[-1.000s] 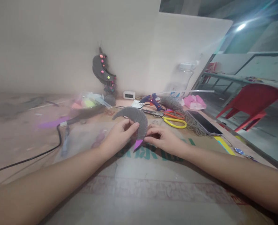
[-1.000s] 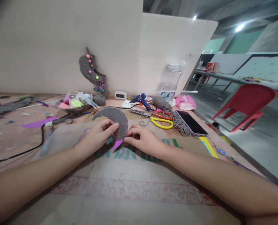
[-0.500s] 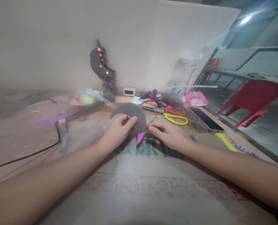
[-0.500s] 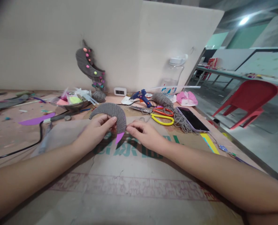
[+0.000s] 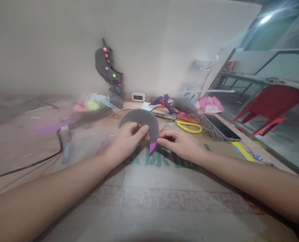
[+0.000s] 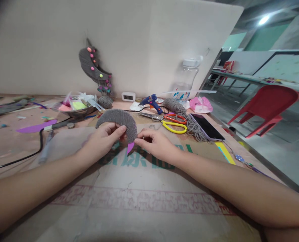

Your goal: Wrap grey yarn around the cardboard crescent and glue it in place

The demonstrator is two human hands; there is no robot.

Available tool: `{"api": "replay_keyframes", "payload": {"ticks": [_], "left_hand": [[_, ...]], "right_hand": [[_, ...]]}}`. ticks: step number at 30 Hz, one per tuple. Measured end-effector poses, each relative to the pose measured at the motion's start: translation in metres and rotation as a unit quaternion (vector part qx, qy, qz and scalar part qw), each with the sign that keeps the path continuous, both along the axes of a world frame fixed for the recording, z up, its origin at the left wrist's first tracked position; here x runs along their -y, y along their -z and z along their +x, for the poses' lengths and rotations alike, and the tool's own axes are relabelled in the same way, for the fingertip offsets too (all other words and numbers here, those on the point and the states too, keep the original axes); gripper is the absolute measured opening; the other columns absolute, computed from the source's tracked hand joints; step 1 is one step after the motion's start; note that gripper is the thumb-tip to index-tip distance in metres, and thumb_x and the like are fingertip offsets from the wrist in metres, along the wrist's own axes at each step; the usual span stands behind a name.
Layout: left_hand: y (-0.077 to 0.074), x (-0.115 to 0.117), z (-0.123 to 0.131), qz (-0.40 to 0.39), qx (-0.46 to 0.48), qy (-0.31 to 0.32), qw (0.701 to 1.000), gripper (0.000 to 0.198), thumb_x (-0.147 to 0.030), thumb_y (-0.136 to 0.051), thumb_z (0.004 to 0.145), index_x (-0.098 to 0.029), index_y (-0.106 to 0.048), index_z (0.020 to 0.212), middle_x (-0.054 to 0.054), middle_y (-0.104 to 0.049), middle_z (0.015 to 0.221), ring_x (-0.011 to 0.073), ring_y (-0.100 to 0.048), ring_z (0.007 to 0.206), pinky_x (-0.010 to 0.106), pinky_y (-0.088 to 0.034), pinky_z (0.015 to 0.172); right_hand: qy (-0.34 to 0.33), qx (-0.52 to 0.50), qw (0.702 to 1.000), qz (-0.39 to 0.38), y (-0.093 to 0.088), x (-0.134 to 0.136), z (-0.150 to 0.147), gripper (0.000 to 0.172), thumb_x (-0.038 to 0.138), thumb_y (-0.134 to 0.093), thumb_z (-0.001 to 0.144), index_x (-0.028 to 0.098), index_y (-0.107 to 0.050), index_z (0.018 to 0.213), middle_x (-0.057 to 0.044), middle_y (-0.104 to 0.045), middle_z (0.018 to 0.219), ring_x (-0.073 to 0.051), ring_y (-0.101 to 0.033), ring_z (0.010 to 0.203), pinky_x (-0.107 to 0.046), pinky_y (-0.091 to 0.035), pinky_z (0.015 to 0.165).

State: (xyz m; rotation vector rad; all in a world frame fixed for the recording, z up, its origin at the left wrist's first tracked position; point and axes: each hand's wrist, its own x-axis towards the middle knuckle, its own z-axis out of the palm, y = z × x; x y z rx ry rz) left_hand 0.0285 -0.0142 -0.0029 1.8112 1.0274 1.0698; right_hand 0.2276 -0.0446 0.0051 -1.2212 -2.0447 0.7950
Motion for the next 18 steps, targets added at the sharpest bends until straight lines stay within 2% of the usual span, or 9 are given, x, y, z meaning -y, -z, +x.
{"api": "replay_keyframes", "payload": {"ticks": [6,10,12,16,18], "left_hand": [[-0.0014,-0.0011,-0.0004,0.004,-0.028,0.01,1.0,0.039,-0.049,-0.053,0.087,-0.018,-0.058,0.064,0.001,-0.061,0.062,0.0144,-0.056,0.062,0.026,-0.043,0.061],[-0.0001,-0.0009,-0.0017,-0.004,-0.046,0.009,0.999,0.04,-0.05,-0.052,0.087,-0.018,-0.056,0.064,0.001,-0.061,0.061,0.0141,-0.055,0.059,0.026,-0.042,0.06],[0.0011,-0.0003,-0.0017,-0.019,-0.026,0.011,0.999,0.037,-0.05,-0.051,0.087,-0.019,-0.056,0.069,0.0,-0.061,0.062,0.0137,-0.054,0.058,0.026,-0.041,0.057],[0.0009,0.0027,0.0,-0.024,-0.019,0.05,0.998,0.031,-0.044,-0.049,0.09,-0.018,-0.056,0.075,-0.001,-0.059,0.062,0.0139,-0.054,0.059,0.026,-0.042,0.059],[0.0001,0.0045,0.0011,-0.015,-0.028,0.057,0.998,0.029,-0.041,-0.048,0.09,-0.018,-0.055,0.074,-0.001,-0.057,0.062,0.0136,-0.054,0.06,0.026,-0.042,0.06]], "right_hand": [[0.006,0.005,1.0,0.008,-0.0022,0.0019,-0.0012,0.022,0.033,-0.053,0.088,0.018,-0.059,0.075,0.0,-0.053,0.073,-0.012,-0.047,0.066,-0.025,-0.038,0.061],[-0.023,-0.001,0.999,0.035,-0.0038,0.0023,-0.001,0.035,0.038,-0.044,0.094,0.018,-0.051,0.066,0.0,-0.05,0.07,-0.012,-0.048,0.068,-0.025,-0.039,0.064],[-0.012,-0.007,0.999,0.048,-0.0047,0.0022,0.0,0.038,0.04,-0.04,0.096,0.018,-0.052,0.067,-0.001,-0.052,0.072,-0.013,-0.05,0.069,-0.026,-0.04,0.065],[0.032,-0.024,0.994,0.102,-0.0043,0.0023,0.0022,0.028,0.036,-0.047,0.094,0.018,-0.061,0.078,-0.004,-0.062,0.084,-0.016,-0.057,0.081,-0.029,-0.043,0.074],[0.038,-0.023,0.992,0.114,-0.0031,0.0033,0.0022,0.021,0.033,-0.051,0.091,0.019,-0.063,0.08,-0.004,-0.063,0.082,-0.016,-0.057,0.079,-0.029,-0.044,0.073]]}}
